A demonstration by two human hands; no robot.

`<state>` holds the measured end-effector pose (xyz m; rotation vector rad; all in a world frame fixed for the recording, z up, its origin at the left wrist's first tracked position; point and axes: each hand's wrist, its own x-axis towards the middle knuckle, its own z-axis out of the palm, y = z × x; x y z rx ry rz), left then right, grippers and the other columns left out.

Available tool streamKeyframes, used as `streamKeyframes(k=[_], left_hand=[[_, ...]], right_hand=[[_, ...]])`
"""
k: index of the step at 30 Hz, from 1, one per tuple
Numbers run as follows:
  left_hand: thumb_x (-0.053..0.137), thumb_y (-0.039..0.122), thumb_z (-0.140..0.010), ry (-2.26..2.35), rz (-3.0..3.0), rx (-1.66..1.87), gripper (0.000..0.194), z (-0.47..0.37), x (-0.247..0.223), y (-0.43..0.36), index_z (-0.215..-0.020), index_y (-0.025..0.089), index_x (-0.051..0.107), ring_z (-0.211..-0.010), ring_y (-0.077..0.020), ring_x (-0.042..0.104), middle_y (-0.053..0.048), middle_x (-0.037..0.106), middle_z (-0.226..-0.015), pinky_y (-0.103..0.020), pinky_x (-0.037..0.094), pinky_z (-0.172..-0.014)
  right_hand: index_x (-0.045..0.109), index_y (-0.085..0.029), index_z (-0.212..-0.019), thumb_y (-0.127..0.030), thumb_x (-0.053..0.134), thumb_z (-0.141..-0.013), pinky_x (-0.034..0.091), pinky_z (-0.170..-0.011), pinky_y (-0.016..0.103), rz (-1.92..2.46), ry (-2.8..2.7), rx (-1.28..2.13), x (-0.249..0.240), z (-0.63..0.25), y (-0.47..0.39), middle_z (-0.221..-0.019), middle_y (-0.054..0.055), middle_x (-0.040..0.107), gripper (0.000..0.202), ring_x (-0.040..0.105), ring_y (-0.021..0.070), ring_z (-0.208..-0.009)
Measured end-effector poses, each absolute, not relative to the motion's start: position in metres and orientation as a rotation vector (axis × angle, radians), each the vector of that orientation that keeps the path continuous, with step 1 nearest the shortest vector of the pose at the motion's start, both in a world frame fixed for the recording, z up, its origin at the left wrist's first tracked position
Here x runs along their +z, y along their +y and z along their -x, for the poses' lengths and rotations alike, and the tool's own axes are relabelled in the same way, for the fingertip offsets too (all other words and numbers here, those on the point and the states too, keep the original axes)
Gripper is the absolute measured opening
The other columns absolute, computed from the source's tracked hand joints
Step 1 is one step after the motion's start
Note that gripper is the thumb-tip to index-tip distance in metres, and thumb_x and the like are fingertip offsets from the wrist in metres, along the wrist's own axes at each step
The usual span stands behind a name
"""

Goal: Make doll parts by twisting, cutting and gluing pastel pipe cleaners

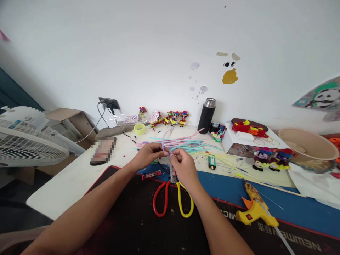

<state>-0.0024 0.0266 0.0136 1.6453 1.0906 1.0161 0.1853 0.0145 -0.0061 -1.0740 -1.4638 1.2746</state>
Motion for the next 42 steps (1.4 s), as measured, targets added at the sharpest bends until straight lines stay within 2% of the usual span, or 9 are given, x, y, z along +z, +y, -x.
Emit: streamKeyframes(k=[5, 11, 19, 24, 30, 33, 37, 42], left_hand=[[0.073, 0.047, -0.085, 1.152, -1.741, 0.962, 0.032, 0.006, 0.016, 0.025, -0.076, 0.016, 0.072, -0.063, -0.0133, 0.057, 0.001, 0.065, -0.067, -0.024, 0.042, -0.061], [0.072, 0.048, -0.085, 1.127, -1.724, 0.913, 0.033, 0.004, 0.014, 0.025, -0.078, 0.016, 0.071, -0.063, -0.0139, 0.060, 0.000, 0.067, -0.070, -0.025, 0.046, -0.062], [0.070, 0.049, -0.087, 1.172, -1.768, 0.982, 0.035, 0.006, 0.015, 0.023, -0.074, 0.016, 0.071, -0.062, -0.0144, 0.059, -0.001, 0.067, -0.067, -0.025, 0.044, -0.061], [0.066, 0.042, -0.090, 1.209, -1.941, 0.970, 0.029, 0.007, 0.020, 0.022, -0.076, 0.018, 0.074, -0.065, -0.0152, 0.058, -0.001, 0.067, -0.068, -0.025, 0.043, -0.064], [0.069, 0.031, -0.088, 1.163, -2.021, 0.898, 0.017, 0.012, 0.024, 0.022, -0.077, 0.018, 0.071, -0.064, -0.0133, 0.055, 0.002, 0.064, -0.068, -0.024, 0.040, -0.062], [0.072, 0.036, -0.086, 1.152, -1.881, 0.927, 0.022, 0.009, 0.022, 0.021, -0.074, 0.017, 0.068, -0.061, -0.0125, 0.053, 0.002, 0.062, -0.064, -0.024, 0.039, -0.059], [0.084, 0.048, -0.074, 1.033, -1.381, 1.065, 0.037, -0.007, 0.011, 0.019, -0.075, 0.016, 0.064, -0.061, -0.0154, 0.063, 0.000, 0.067, -0.064, -0.027, 0.050, -0.062], [0.093, 0.047, -0.061, 0.954, -0.877, 1.192, 0.045, -0.028, -0.001, 0.015, -0.070, 0.015, 0.064, -0.058, -0.0127, 0.065, -0.003, 0.070, -0.069, -0.027, 0.056, -0.063]], right_hand=[[0.056, -0.023, -0.085, -0.046, 0.062, -0.093, 0.035, -0.038, 0.021, 1.081, -1.481, 1.258, -0.007, -0.186, 0.014, -0.045, -0.010, 0.047, 0.025, 0.044, 0.0105, -0.034], [0.055, -0.023, -0.085, -0.045, 0.061, -0.093, 0.035, -0.038, 0.021, 1.086, -1.506, 1.251, -0.008, -0.185, 0.014, -0.045, -0.010, 0.047, 0.024, 0.045, 0.0106, -0.034], [0.055, -0.023, -0.086, -0.041, 0.059, -0.093, 0.031, -0.038, 0.021, 1.092, -1.572, 1.232, -0.002, -0.185, 0.011, -0.043, -0.011, 0.044, 0.020, 0.043, 0.0102, -0.032], [0.058, -0.025, -0.085, -0.037, 0.060, -0.092, 0.034, -0.039, 0.023, 1.125, -1.670, 1.191, 0.000, -0.186, 0.010, -0.043, -0.010, 0.045, 0.014, 0.044, 0.0122, -0.032], [0.060, -0.025, -0.086, -0.035, 0.062, -0.089, 0.037, -0.040, 0.025, 1.145, -1.705, 1.178, -0.005, -0.186, 0.011, -0.046, -0.010, 0.047, 0.010, 0.047, 0.0134, -0.033], [0.059, -0.024, -0.087, -0.039, 0.062, -0.090, 0.035, -0.039, 0.024, 1.140, -1.660, 1.206, -0.006, -0.185, 0.011, -0.045, -0.010, 0.047, 0.015, 0.046, 0.0129, -0.033], [0.057, -0.023, -0.088, -0.046, 0.062, -0.091, 0.033, -0.038, 0.022, 1.088, -1.531, 1.269, -0.003, -0.184, 0.011, -0.046, -0.009, 0.049, 0.024, 0.044, 0.0112, -0.033], [0.057, -0.022, -0.088, -0.050, 0.064, -0.089, 0.032, -0.037, 0.021, 1.069, -1.459, 1.267, -0.001, -0.184, 0.012, -0.045, -0.008, 0.051, 0.029, 0.044, 0.0108, -0.033]])
